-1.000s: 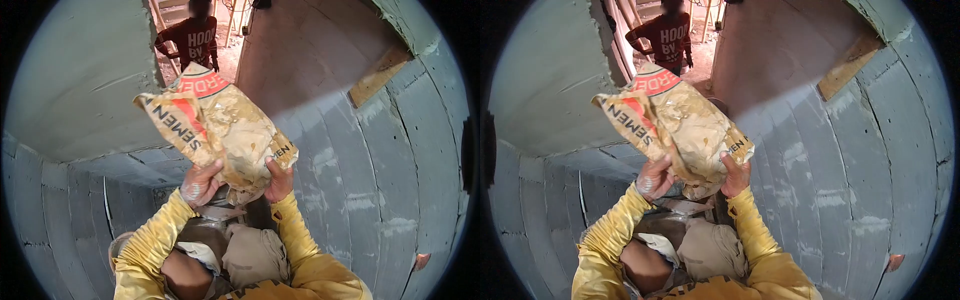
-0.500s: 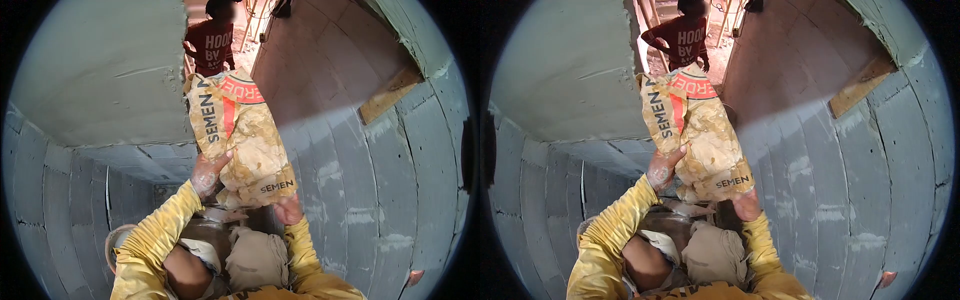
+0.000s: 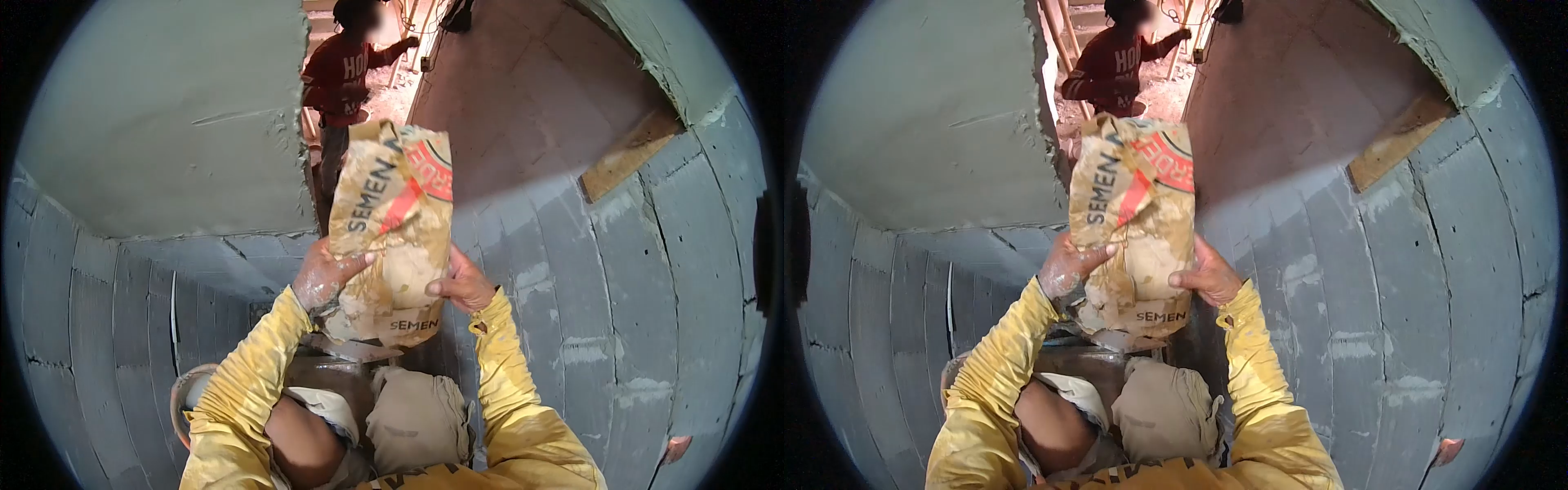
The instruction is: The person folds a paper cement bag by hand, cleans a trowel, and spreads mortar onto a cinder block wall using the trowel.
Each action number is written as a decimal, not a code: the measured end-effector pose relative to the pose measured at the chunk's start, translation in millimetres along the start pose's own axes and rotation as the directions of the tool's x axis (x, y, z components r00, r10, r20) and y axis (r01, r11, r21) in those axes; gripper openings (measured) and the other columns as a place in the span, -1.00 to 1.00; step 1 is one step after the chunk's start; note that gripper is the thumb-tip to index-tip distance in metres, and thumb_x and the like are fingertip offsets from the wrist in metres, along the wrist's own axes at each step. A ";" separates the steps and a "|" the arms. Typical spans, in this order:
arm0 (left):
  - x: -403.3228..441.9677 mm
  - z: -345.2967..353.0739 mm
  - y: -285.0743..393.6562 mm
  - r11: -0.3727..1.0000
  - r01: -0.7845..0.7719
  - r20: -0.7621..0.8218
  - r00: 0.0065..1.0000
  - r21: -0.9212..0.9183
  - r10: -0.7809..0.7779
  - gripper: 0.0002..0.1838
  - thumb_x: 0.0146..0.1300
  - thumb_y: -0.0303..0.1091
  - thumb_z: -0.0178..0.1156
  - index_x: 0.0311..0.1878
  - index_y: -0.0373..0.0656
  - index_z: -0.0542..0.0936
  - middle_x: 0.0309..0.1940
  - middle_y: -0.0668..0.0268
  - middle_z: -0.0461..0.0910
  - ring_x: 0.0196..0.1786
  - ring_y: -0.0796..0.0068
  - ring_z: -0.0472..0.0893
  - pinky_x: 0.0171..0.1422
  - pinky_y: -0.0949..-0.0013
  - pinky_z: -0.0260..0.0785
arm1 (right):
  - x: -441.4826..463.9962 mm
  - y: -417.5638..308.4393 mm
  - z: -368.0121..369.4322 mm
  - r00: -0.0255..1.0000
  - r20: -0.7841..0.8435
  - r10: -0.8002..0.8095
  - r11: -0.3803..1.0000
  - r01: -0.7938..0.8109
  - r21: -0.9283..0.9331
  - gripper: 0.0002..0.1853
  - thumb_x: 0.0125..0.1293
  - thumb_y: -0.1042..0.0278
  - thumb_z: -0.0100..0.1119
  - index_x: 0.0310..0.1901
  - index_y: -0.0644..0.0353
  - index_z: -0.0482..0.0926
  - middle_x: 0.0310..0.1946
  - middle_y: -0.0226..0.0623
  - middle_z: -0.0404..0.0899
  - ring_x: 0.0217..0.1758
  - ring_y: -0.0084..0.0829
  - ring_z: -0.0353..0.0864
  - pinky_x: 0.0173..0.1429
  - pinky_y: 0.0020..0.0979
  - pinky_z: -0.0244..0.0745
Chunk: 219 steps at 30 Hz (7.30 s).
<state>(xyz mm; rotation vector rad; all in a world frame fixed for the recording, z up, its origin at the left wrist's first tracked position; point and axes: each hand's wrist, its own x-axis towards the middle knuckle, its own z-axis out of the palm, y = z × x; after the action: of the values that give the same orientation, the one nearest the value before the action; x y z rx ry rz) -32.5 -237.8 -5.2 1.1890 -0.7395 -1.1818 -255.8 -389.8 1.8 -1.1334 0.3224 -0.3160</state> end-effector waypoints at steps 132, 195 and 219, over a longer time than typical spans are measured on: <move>-43.5 -69.8 50.1 0.764 -0.039 0.045 0.995 -0.644 0.088 0.17 0.22 0.72 -0.40 0.60 -0.09 0.12 0.46 -0.08 0.30 0.36 0.06 0.45 0.42 0.05 0.39 | 16.4 69.4 -12.3 0.971 -0.042 -0.236 0.803 0.219 0.555 -0.29 0.30 0.27 0.36 0.46 0.15 0.34 0.47 -0.17 0.36 0.57 -0.09 0.23 0.64 0.13 -0.04; -33.6 -9.2 30.4 0.655 0.177 -0.263 0.964 0.735 0.035 -0.61 0.37 -0.03 0.13 -0.05 -0.18 0.65 -0.24 -0.11 0.68 -0.07 -0.25 0.63 0.01 -0.08 0.47 | 95.5 31.9 87.9 0.836 -0.018 -0.549 0.290 0.171 -0.942 -0.81 0.07 0.36 0.31 -0.28 0.14 0.55 -0.36 -0.24 0.54 -0.17 -0.10 0.57 0.07 -0.12 0.42; -21.3 -16.1 8.7 0.373 0.229 -0.228 0.972 0.899 -0.047 -0.65 0.35 -0.03 0.18 -0.07 -0.11 0.69 -0.20 -0.08 0.69 -0.10 -0.15 0.67 -0.02 -0.03 0.51 | 89.6 87.3 51.6 0.948 -0.313 -0.057 0.919 -0.073 -0.386 -0.82 0.32 0.35 0.28 -0.14 0.26 0.66 -0.39 -0.35 0.63 -0.32 -0.50 0.61 -0.20 -0.40 0.53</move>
<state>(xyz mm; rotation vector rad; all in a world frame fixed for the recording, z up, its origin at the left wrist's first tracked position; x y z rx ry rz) -20.9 -213.2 1.7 2.3206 -1.2691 -0.7082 -146.1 -349.3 -66.3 -1.4795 0.7016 -0.4416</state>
